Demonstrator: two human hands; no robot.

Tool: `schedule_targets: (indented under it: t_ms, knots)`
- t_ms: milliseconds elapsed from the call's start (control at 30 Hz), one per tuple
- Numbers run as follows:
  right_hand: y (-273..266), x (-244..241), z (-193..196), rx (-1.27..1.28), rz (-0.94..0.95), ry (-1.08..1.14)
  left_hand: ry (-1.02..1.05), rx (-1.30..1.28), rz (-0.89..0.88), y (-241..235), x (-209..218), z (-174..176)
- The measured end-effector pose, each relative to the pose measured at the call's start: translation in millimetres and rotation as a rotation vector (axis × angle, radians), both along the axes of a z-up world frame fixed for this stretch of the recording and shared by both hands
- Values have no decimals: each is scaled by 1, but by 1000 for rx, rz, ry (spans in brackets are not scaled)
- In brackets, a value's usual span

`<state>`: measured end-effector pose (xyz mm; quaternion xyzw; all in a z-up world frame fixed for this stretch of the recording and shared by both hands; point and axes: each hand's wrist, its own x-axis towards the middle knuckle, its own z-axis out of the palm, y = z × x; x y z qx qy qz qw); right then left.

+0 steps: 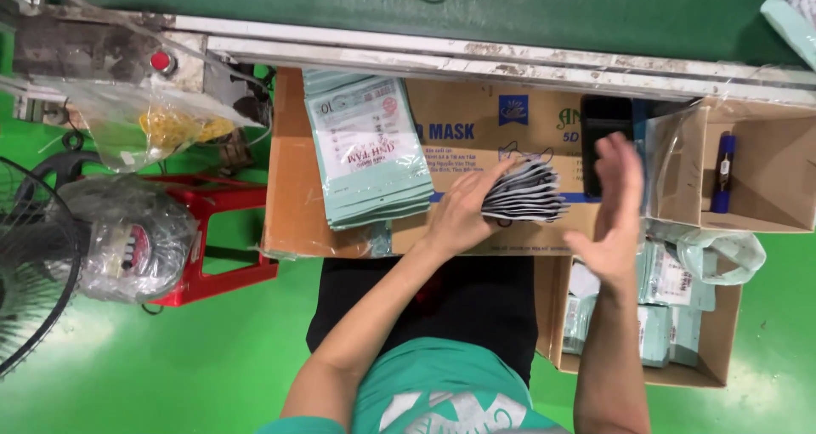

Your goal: The recorder is picking up face masks from a conveyor belt, stacking them, and placing them into individual plastic packaging bags.

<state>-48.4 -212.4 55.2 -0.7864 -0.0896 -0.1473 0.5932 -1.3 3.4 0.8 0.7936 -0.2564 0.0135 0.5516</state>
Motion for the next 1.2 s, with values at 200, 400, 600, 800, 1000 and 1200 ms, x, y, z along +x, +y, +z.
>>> schedule_targets:
  t_ms: [200,400,600,800,1000,1200]
  knots:
    - [21,-3,-55,32,138,318,-157,-21,-10,-9,2,-21]
    - [26,-17,-110,-1,-5,105,413,183,52,-5,-3,-20]
    - [31,-2,-122,54,-423,189,-445,219,220,62,-16,36]
    - [63,37,-96,682,-145,179,-373,528,248,152,19,12]
    - [124,54,-101,354,43,426,-453,579,214,142,36,5]
    - [139,63,-44,371,139,490,-489,315,314,133,19,46]
